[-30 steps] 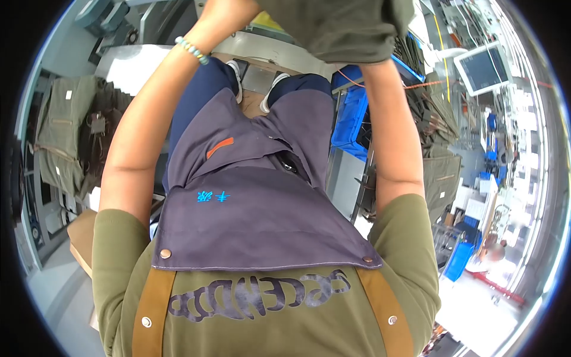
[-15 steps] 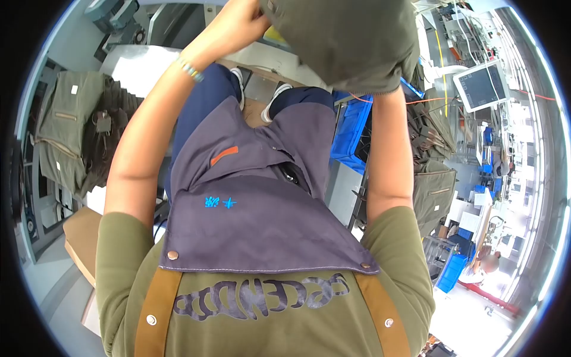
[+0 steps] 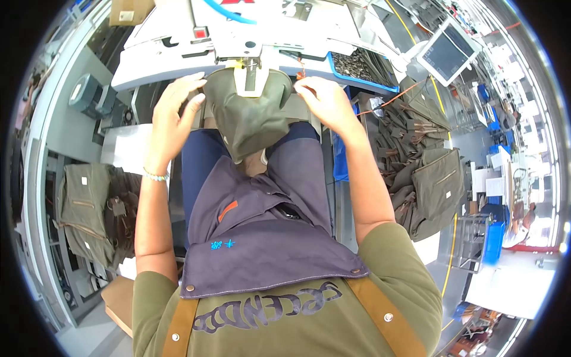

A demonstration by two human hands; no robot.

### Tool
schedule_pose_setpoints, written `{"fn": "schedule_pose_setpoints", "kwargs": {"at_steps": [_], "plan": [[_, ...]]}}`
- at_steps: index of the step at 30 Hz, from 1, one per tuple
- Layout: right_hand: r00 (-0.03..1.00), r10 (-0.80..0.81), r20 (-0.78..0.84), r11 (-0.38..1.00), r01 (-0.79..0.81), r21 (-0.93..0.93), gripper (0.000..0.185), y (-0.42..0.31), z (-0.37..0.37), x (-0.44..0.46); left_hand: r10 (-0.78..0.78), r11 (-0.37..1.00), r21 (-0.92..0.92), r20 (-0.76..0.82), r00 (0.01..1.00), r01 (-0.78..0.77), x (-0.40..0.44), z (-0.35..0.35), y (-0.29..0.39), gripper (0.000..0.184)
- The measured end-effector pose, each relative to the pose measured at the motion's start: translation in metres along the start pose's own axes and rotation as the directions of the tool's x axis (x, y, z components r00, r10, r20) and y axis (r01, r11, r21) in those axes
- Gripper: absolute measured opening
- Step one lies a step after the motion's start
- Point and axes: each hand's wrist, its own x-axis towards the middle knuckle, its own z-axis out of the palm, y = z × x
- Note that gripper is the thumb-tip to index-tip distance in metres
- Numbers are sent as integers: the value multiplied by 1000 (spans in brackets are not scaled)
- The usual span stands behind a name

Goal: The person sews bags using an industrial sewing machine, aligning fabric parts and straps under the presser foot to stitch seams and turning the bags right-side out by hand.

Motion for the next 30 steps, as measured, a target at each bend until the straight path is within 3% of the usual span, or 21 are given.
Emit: {"fn": "schedule_pose_setpoints", "kwargs": {"at_steps": [2,3,6,8,9,10,11,12,14,19,21,25,26,27,28,30], "plan": [[983,-154,-98,986,159,49,22,-46,1,4,95,993,-74,36,995,-92,4,9,20,25],[952,-300,-68,951,293,-93,16,-59,-2,4,137,988,-77,75,988,-131,-2,19,24,25],[940,-331,-83,932,311,-187,20,-59,14,2,139,988,-87,101,985,-130,-34,50,40,30],[954,-283,-99,939,254,-233,23,-31,28,7,222,974,-68,106,969,-216,-45,49,47,31],[978,-82,-194,995,92,42,23,-17,36,11,221,971,-112,83,972,-212,-50,49,45,23],[965,132,-227,944,-53,325,23,0,45,16,216,966,-156,58,975,-205,-51,48,41,15],[959,185,-216,861,-52,506,23,20,55,22,168,974,-168,80,983,-153,-50,44,36,11],[955,190,-226,860,-51,508,23,30,58,25,119,979,-179,102,988,-100,-47,41,30,14],[982,187,-2,801,-151,579,21,39,59,31,-93,949,-295,67,993,109,-39,42,21,20],[973,178,-149,760,-39,649,22,39,57,47,-354,871,-383,-56,933,308,-4,54,-19,5],[978,199,-54,652,-91,753,20,59,71,46,-415,837,-414,-52,908,359,9,60,-32,13],[960,252,-122,703,-95,705,20,62,80,49,-386,858,-376,-22,922,350,32,66,-40,21],[935,231,-269,728,17,685,23,55,79,56,-380,860,-375,-17,925,346,37,68,-41,21],[889,205,-409,752,124,647,25,44,74,63,-351,905,-251,9,936,342,44,68,-38,24],[886,211,-414,752,123,647,25,34,67,68,-326,936,-124,40,944,329,50,69,-36,26],[960,25,-279,955,60,290,23,3,46,76,-297,948,-82,116,948,307,64,74,-26,28]]}}
